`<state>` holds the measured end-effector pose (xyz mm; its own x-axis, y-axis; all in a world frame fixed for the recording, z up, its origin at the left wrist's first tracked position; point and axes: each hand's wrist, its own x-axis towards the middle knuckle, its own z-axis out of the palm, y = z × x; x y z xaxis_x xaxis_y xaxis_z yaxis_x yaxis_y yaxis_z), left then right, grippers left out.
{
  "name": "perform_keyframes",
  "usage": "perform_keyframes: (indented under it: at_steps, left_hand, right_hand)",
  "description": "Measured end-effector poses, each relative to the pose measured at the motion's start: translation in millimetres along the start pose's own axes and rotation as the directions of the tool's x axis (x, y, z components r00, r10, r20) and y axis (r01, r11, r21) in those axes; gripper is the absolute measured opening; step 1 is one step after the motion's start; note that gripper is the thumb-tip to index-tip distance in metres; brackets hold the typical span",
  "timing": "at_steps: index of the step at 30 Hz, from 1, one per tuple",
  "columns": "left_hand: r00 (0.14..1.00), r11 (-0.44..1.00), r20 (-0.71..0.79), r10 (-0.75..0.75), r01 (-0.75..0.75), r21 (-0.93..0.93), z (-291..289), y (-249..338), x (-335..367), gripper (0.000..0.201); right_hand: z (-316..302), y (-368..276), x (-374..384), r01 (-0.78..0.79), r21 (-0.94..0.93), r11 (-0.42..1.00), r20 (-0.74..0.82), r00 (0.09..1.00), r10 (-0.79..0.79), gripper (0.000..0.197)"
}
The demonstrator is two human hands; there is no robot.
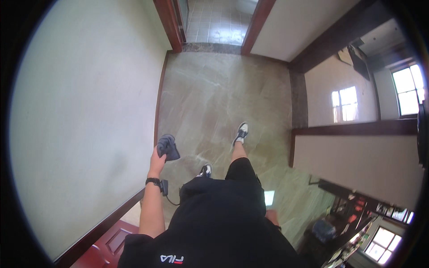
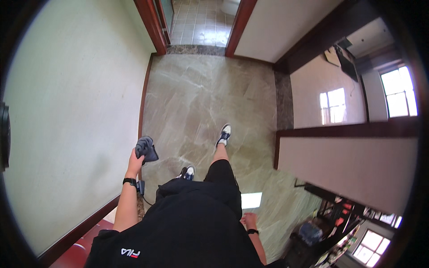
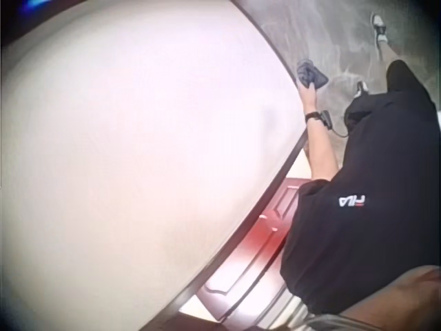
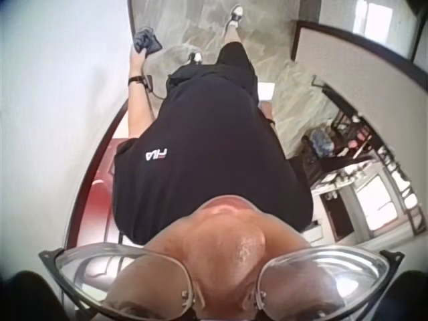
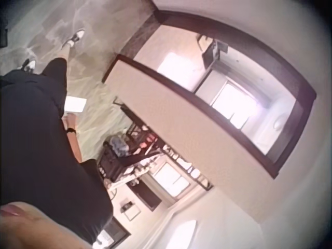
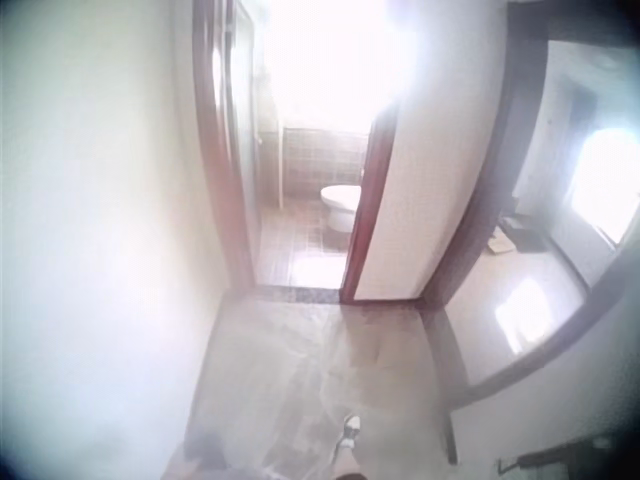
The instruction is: Wringing out a wet cloth in a sink and then using it to wipe down a wooden door.
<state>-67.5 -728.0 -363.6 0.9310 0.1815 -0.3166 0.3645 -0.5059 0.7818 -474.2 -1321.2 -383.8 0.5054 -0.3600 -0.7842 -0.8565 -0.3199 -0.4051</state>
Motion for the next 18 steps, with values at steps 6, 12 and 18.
perform_keyframes:
  at_steps: [6, 12, 18]
  left_hand:
    - [0.891, 0.866, 0.166, -0.422, 0.342, 0.364, 46.0, 53.0, 20.2, 0.05]
    - [0.713, 0.711, 0.194, -0.674, 0.697, -0.091, 83.8, 158.5, -24.6, 0.052]
    - [0.588, 0.599, 0.147, -0.795, 0.8, 0.035, 121.5, 163.0, 2.3, 0.049]
  right_hand:
    - [-97.9, -161.7, 111.2, 0.02, 0.068, 0.997, -0.019, 1.0, -0.018, 0.029]
    - [-233.5, -314.6, 310.9, -0.145, -0.051, 0.988, -0.048, 0.989, 0.143, 0.022]
    - [-314.7, -537.0, 439.3, 0.106, -0.239, 0.965, -0.23, 0.96, -0.162, 0.023]
